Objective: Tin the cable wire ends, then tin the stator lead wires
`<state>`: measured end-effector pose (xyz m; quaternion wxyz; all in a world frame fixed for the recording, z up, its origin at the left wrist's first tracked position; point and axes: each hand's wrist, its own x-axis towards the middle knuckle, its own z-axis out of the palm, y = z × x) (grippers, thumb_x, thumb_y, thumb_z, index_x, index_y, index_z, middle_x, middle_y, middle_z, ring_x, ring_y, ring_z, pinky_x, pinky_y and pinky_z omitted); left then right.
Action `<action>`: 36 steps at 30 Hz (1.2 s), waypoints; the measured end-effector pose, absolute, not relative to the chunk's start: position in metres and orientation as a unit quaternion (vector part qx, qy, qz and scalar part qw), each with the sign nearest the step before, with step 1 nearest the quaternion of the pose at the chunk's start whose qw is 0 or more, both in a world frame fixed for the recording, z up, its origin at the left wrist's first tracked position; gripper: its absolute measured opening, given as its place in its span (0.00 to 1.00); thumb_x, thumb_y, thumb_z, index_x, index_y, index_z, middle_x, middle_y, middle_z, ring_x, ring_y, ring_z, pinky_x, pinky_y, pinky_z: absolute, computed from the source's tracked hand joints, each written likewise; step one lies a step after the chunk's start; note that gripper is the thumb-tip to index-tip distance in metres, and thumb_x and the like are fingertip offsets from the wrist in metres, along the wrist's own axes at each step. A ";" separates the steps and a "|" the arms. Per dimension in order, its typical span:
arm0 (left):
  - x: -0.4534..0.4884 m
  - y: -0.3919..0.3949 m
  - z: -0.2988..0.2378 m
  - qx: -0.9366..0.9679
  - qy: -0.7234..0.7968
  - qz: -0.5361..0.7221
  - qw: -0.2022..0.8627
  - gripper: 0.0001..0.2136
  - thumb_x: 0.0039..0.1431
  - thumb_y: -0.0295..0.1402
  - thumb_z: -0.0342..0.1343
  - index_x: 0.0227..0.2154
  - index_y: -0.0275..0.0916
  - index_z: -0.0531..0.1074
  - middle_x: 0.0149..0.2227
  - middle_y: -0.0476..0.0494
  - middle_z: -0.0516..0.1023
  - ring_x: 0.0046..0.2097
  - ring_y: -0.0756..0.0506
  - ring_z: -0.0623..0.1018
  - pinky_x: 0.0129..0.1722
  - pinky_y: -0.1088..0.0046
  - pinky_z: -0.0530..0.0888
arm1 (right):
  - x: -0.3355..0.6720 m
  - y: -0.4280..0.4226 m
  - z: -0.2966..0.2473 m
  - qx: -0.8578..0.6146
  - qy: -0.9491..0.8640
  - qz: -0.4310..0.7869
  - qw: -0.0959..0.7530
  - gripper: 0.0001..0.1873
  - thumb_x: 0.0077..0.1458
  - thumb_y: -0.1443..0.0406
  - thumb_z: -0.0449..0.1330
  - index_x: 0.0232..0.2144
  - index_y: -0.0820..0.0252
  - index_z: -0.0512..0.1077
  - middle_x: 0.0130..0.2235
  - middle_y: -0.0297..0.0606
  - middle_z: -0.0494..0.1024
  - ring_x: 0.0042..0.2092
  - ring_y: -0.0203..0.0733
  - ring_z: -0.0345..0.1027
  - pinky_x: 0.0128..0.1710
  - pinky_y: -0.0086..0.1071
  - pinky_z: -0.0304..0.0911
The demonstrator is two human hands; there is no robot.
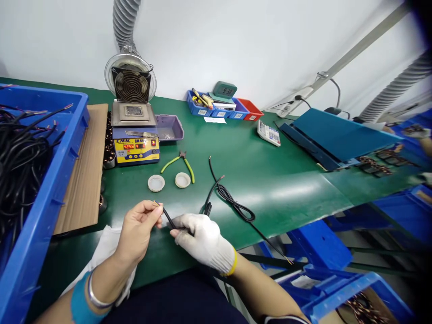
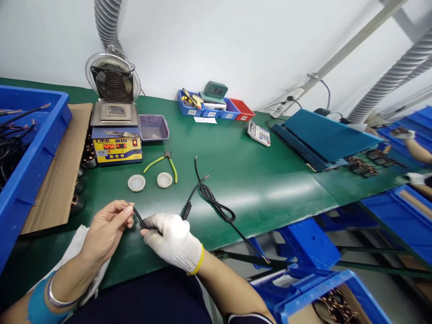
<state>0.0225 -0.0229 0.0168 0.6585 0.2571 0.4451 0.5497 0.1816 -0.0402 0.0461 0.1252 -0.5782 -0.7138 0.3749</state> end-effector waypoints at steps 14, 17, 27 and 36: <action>0.021 -0.020 0.018 0.248 0.475 0.531 0.656 0.13 0.40 0.37 0.67 0.21 0.36 0.70 0.18 0.55 0.68 0.20 0.56 0.66 0.21 0.83 0.66 | 0.162 -0.044 0.042 -0.551 -0.764 0.326 0.085 0.13 0.55 0.56 0.54 0.36 0.55 0.74 0.35 0.33 0.77 0.35 0.35 0.69 0.31 0.26 0.52; 0.019 -0.019 0.018 0.250 0.476 0.519 0.665 0.13 0.40 0.36 0.66 0.22 0.36 0.69 0.17 0.55 0.67 0.20 0.56 0.66 0.21 0.83 0.65 | 0.164 -0.045 0.041 -0.547 -0.762 0.333 0.095 0.12 0.55 0.56 0.55 0.33 0.54 0.74 0.32 0.30 0.77 0.34 0.33 0.68 0.29 0.25 0.51; 0.018 -0.020 0.018 0.247 0.473 0.545 0.646 0.09 0.39 0.31 0.65 0.19 0.36 0.68 0.21 0.55 0.69 0.20 0.57 0.67 0.21 0.84 0.65 | 0.166 -0.044 0.041 -0.530 -0.754 0.367 0.125 0.11 0.53 0.58 0.56 0.25 0.58 0.70 0.25 0.28 0.71 0.27 0.27 0.60 0.26 0.23 0.46; 0.014 -0.022 0.022 0.232 0.431 0.541 0.684 0.07 0.41 0.31 0.64 0.18 0.36 0.71 0.27 0.50 0.74 0.23 0.56 0.68 0.27 0.82 0.70 | 0.169 -0.044 0.046 -0.520 -0.719 0.446 0.118 0.12 0.52 0.60 0.56 0.21 0.60 0.70 0.22 0.28 0.70 0.24 0.27 0.58 0.23 0.22 0.47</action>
